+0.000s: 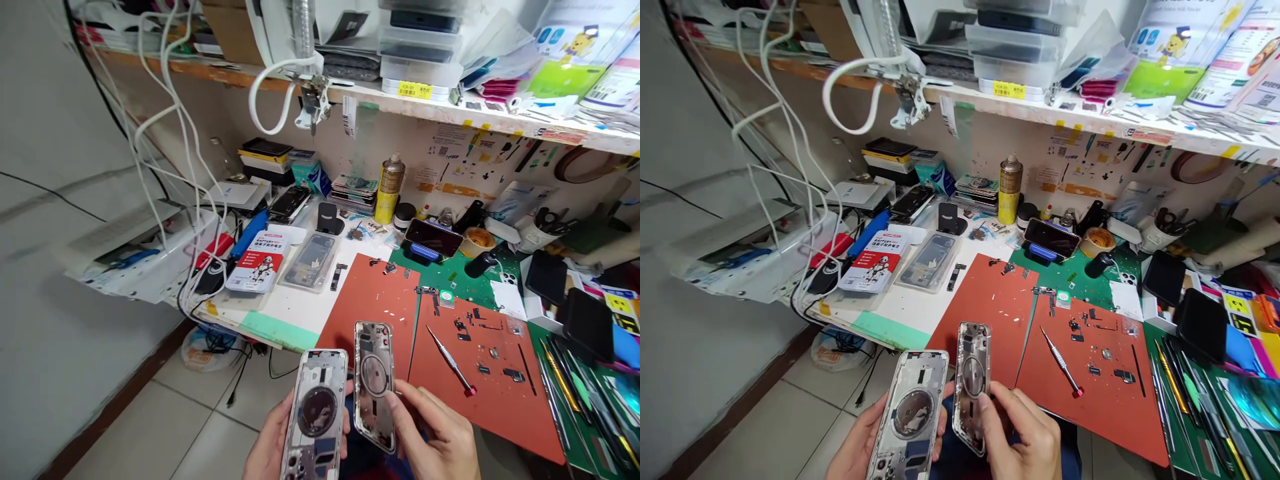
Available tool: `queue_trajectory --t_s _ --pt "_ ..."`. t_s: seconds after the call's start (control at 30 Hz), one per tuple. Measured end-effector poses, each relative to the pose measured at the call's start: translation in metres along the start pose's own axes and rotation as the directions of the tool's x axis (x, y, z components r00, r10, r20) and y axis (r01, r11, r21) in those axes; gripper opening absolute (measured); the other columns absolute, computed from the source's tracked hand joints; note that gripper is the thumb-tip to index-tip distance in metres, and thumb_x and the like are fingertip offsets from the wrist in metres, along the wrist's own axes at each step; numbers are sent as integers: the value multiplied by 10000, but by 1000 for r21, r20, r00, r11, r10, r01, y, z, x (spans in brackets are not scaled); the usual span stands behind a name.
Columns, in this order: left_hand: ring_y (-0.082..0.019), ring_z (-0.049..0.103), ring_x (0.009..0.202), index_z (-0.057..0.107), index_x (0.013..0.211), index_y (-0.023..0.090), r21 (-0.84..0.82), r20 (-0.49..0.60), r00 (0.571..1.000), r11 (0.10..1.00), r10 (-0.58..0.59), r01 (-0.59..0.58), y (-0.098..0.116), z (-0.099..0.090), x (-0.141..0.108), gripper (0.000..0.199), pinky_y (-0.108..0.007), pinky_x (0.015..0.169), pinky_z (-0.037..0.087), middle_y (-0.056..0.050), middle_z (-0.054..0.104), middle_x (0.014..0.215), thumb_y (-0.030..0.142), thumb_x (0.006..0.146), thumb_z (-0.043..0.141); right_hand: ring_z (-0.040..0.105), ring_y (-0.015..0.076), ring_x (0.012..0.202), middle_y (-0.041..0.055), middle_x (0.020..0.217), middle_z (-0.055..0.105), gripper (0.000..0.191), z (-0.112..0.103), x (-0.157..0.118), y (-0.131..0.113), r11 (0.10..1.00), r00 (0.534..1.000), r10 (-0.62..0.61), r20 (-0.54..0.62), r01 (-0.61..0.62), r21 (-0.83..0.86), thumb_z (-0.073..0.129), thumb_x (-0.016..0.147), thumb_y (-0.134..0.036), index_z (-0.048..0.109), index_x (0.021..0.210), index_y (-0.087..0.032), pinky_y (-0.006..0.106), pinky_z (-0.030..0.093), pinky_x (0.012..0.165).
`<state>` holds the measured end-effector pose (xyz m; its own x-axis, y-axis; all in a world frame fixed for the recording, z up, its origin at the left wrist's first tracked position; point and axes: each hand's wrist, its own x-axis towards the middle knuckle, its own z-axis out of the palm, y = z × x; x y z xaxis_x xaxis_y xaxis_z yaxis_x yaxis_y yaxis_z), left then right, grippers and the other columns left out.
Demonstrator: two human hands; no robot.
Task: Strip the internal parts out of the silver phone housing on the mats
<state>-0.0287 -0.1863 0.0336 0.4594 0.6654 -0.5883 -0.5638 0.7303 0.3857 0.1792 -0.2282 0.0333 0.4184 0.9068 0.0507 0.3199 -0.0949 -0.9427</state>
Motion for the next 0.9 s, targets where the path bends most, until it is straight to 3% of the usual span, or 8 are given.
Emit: queue_trajectory --t_s 0.13,0.23,0.4,0.43,0.53,0.67,0.9 --pt "-236 668 699 758 1327 75 46 38 997 997 63 -64 6 -3 -1 627 -318 681 524 -162 768 878 564 957 630 584 166 456 32 587 695 475 -2 20 8 939 951 298 82 -307 157 818 827 -605 874 1037 -183 260 500 442" --pt "-248 679 742 776 1274 47 66 -11 986 984 169 -167 10 -8 -6 597 -334 716 531 -173 765 899 517 1038 493 506 148 470 1 575 627 569 13 57 0 920 938 291 190 -328 212 789 832 -662 844 1066 -146 270 416 438" --pt "-256 707 785 767 1271 25 5 11 979 979 205 -205 11 -11 -13 605 -349 777 541 -183 772 961 497 1064 449 513 120 515 -41 566 581 412 81 142 -23 951 936 175 305 -241 195 801 882 -561 783 840 -152 257 402 504" --pt "-254 713 779 757 1281 13 -7 19 979 979 202 -201 10 -11 -14 624 -345 774 539 -193 775 971 509 1066 445 550 121 536 -36 599 610 387 97 157 -25 953 932 184 311 -246 176 799 906 -527 769 848 -145 254 440 527" --pt "-250 732 750 735 1316 9 -64 61 982 983 177 -173 7 -11 -16 674 -340 754 540 -211 786 992 552 1071 420 707 158 786 30 993 738 290 140 192 -29 948 915 244 320 -294 119 713 1022 -430 715 1109 -153 315 608 711" --pt "-246 734 770 717 1345 31 -183 145 971 969 192 -164 3 -13 -17 724 -347 701 567 -217 786 1102 578 1089 319 728 226 1025 92 1246 711 333 171 209 -26 936 895 313 317 -348 59 712 1029 -389 676 1270 -162 417 636 875" --pt "-242 732 852 701 1344 26 -297 244 947 946 207 -130 0 -11 -15 788 -337 669 581 -208 778 1138 599 1097 220 726 227 1034 95 1258 708 329 178 206 -21 937 899 323 295 -347 32 713 1029 -383 677 1274 -167 420 636 882"
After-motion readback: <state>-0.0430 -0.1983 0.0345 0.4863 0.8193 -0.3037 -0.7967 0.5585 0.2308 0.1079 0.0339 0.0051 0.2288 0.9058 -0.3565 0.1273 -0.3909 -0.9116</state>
